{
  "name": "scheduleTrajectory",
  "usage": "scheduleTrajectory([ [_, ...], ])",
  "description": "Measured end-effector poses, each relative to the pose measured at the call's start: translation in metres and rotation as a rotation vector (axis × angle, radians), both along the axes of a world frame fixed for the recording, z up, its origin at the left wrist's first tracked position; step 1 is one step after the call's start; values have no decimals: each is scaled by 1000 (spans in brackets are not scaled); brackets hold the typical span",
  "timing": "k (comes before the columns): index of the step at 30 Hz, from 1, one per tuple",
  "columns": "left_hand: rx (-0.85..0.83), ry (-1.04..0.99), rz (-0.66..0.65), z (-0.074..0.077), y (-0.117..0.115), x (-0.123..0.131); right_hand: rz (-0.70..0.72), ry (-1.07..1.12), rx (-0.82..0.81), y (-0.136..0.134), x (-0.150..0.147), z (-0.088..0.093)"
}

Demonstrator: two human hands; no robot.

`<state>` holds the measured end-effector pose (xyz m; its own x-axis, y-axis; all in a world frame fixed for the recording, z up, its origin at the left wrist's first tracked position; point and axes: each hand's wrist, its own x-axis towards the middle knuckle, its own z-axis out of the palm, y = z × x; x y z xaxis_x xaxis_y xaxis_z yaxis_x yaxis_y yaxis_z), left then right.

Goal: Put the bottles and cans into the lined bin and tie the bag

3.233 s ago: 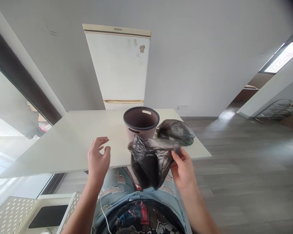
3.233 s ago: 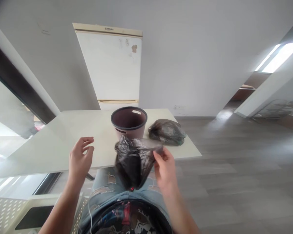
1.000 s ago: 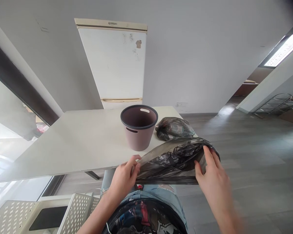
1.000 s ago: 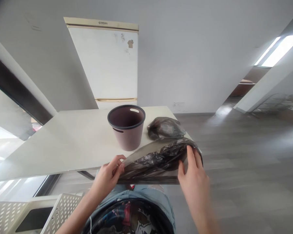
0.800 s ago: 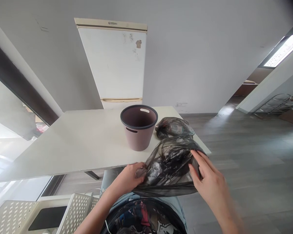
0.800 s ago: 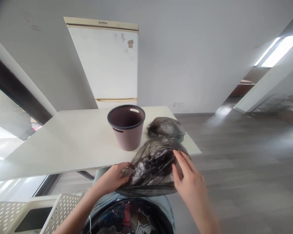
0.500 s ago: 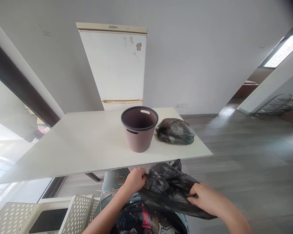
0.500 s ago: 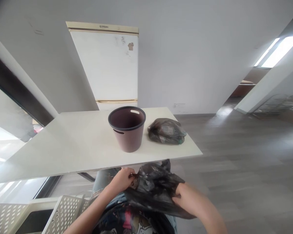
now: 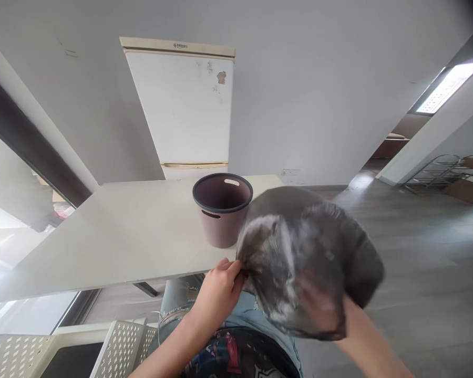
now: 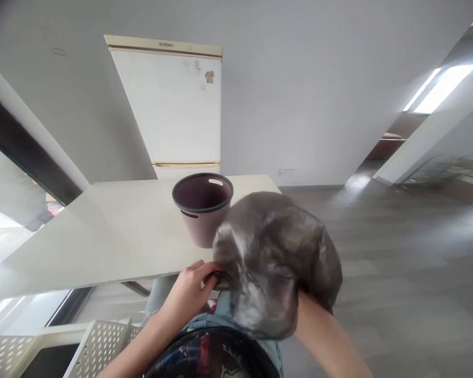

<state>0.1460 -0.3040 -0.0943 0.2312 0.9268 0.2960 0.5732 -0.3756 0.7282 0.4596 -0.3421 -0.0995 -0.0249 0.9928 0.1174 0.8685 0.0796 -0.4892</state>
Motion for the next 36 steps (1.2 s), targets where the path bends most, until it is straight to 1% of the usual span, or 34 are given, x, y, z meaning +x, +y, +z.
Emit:
scheduleTrajectory([
  [2,-85,14,12,2,6,2,46,-93,-189,16,3,-8],
  [4,-48,-39,7,9,2,-1,146,-142,-330,21,4,-4],
  [5,-6,-72,-2,12,-2,-3,205,-123,-347,21,3,1],
  [8,64,-189,-48,19,-17,0,330,50,-226,17,-15,22],
  [11,45,-299,-61,21,-25,12,477,241,-206,14,-52,34],
  [13,33,-353,-36,23,-24,18,494,375,-219,13,-78,34],
  [15,33,-392,2,27,-21,19,447,453,-237,14,-98,32],
  [17,50,-395,44,31,-18,14,447,467,-262,19,-104,31],
  [19,64,-359,89,35,-13,6,448,468,-263,25,-96,35],
  [20,59,-337,108,36,-11,3,418,472,-242,28,-86,37],
  [23,20,-304,149,35,-3,-5,281,474,-129,37,-47,46],
  [24,11,-302,165,34,0,-6,218,467,-64,39,-34,48],
  [26,2,-300,186,30,4,-7,81,413,116,44,-17,51],
  [28,-11,-293,185,27,7,-7,-79,270,365,45,-13,52],
  [30,-18,-287,174,25,8,-4,-230,59,677,39,-25,52],
  [31,-20,-289,175,25,8,-2,-255,-36,845,32,-35,52],
  [32,-19,-293,180,27,8,0,-233,-95,984,24,-46,51],
  [33,-12,-302,185,28,7,2,-122,-108,1084,15,-58,51],
  [34,2,-316,187,31,5,4,90,-80,1068,8,-69,51],
  [35,28,-334,182,33,2,7,269,10,970,2,-79,50],
  [36,64,-352,163,36,0,9,394,79,813,-1,-87,50],
])
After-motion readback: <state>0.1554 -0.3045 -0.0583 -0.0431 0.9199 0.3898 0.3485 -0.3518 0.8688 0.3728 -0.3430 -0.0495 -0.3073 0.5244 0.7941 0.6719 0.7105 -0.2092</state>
